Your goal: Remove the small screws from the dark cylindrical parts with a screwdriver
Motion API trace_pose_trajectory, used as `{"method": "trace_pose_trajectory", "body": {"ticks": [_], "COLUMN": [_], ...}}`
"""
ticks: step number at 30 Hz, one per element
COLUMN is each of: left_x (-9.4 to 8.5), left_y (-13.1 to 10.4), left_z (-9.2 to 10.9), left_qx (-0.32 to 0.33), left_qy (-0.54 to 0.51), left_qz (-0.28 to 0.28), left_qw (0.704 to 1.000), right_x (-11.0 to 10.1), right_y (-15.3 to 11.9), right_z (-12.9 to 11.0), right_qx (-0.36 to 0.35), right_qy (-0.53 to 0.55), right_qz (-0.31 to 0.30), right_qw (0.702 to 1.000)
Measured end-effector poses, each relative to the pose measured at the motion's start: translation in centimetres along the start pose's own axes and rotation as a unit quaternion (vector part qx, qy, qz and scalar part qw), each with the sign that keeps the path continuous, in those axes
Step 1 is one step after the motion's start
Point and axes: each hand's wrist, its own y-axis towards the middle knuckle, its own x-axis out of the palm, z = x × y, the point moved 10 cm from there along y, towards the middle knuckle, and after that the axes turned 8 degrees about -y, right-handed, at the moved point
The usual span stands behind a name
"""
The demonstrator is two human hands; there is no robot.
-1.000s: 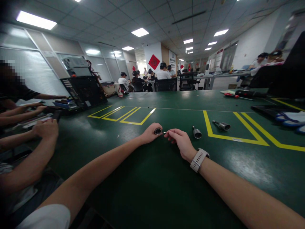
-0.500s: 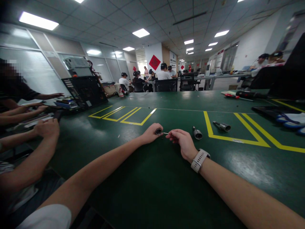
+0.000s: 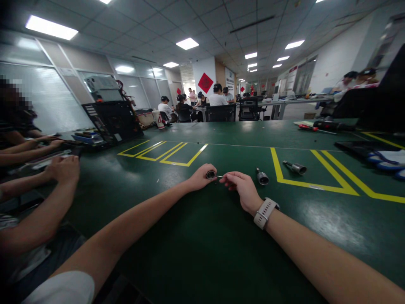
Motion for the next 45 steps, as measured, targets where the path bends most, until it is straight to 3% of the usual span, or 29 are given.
{"method": "trace_pose_trajectory", "body": {"ticks": [20,28,32,40,45], "left_x": [-0.2,-0.5,-0.5,-0.2,-0.3], "left_y": [-0.1,-0.2,-0.3,-0.3,-0.4], "left_z": [-0.4,-1.3,-1.2,-0.6,-0.3], "left_qx": [-0.007,-0.044,-0.056,-0.062,-0.060], "left_qy": [0.024,0.038,0.043,0.059,0.064], "left_qz": [0.005,0.032,0.030,0.011,0.005], "left_qw": [1.000,0.998,0.997,0.996,0.996], "right_x": [-0.3,-0.5,0.2,2.5,3.0], "right_y": [0.0,-0.1,-0.7,-2.3,-2.5], "right_z": [0.2,-0.8,-2.2,-4.3,-4.4], "right_qx": [-0.008,-0.074,-0.135,-0.241,-0.253], "right_qy": [-0.005,-0.069,-0.151,-0.307,-0.351], "right_qz": [0.020,0.032,0.014,-0.008,0.000], "right_qw": [1.000,0.994,0.979,0.921,0.902]}}
